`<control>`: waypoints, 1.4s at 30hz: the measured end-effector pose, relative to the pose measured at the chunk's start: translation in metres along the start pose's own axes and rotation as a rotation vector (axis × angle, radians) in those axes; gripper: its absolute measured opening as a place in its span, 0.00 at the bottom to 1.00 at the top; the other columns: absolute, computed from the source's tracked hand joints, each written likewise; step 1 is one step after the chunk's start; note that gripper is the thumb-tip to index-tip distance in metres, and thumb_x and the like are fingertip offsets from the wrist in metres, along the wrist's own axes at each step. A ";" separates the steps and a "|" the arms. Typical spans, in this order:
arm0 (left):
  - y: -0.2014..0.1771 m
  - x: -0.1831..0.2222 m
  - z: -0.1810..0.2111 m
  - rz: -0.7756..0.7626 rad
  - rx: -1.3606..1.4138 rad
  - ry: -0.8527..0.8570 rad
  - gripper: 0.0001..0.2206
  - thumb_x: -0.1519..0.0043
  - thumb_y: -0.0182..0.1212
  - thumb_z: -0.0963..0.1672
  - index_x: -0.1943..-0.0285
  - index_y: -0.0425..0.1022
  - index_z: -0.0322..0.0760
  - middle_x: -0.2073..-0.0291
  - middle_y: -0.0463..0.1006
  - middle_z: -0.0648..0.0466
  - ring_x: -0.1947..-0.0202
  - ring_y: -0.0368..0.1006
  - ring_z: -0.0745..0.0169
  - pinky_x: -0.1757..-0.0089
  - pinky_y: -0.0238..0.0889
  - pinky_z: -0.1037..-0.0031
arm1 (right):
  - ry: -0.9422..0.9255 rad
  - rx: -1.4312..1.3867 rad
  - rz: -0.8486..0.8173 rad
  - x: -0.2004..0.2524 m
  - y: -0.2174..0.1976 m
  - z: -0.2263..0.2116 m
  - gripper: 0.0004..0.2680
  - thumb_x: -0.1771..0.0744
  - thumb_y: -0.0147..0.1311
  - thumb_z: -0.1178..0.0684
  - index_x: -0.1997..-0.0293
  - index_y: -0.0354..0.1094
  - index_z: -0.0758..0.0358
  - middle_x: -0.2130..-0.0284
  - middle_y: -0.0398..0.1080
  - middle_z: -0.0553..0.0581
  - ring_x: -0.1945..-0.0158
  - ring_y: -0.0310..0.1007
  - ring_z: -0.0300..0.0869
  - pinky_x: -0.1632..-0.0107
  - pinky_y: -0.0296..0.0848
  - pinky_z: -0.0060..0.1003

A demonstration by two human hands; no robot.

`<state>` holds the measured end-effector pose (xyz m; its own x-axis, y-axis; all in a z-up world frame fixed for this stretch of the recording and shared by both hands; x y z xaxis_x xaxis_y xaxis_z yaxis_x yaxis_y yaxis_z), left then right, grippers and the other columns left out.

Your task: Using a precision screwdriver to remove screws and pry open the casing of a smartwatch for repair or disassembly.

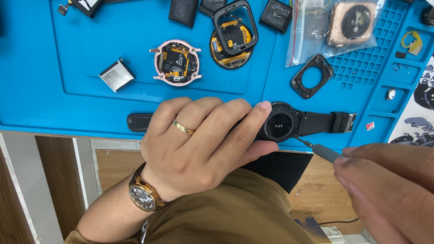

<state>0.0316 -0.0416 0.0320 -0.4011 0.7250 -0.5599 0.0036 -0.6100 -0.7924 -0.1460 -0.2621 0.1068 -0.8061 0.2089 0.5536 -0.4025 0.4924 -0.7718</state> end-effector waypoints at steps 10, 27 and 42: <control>-0.001 0.001 -0.001 -0.001 0.010 0.010 0.18 0.27 0.56 0.57 0.45 0.81 0.47 0.57 0.82 0.61 0.64 0.76 0.65 0.64 0.62 0.72 | 0.010 0.202 0.110 0.000 0.003 -0.023 0.22 0.39 0.62 0.47 0.37 0.73 0.52 0.47 0.74 0.56 0.46 0.74 0.48 0.44 0.73 0.44; -0.003 0.002 -0.002 0.001 0.049 -0.009 0.18 0.26 0.55 0.56 0.45 0.80 0.45 0.57 0.81 0.60 0.63 0.75 0.63 0.63 0.63 0.72 | 0.375 0.440 -0.075 -0.010 0.008 -0.017 0.21 0.36 0.53 0.33 0.39 0.71 0.43 0.57 0.72 0.45 0.52 0.71 0.39 0.44 0.69 0.38; -0.001 0.007 -0.004 0.004 0.056 -0.030 0.18 0.25 0.51 0.55 0.45 0.82 0.45 0.56 0.79 0.60 0.61 0.75 0.64 0.63 0.64 0.71 | 0.257 -0.045 -0.029 0.017 0.022 -0.006 0.40 0.49 0.64 0.66 0.27 0.56 0.51 0.30 0.56 0.55 0.32 0.62 0.45 0.43 0.69 0.46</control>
Point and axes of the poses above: each hand's wrist, its own x-axis away from the middle knuckle, its own y-axis out of the palm, z = x × y, the point moved 2 cm from there along -x, towards the middle knuckle
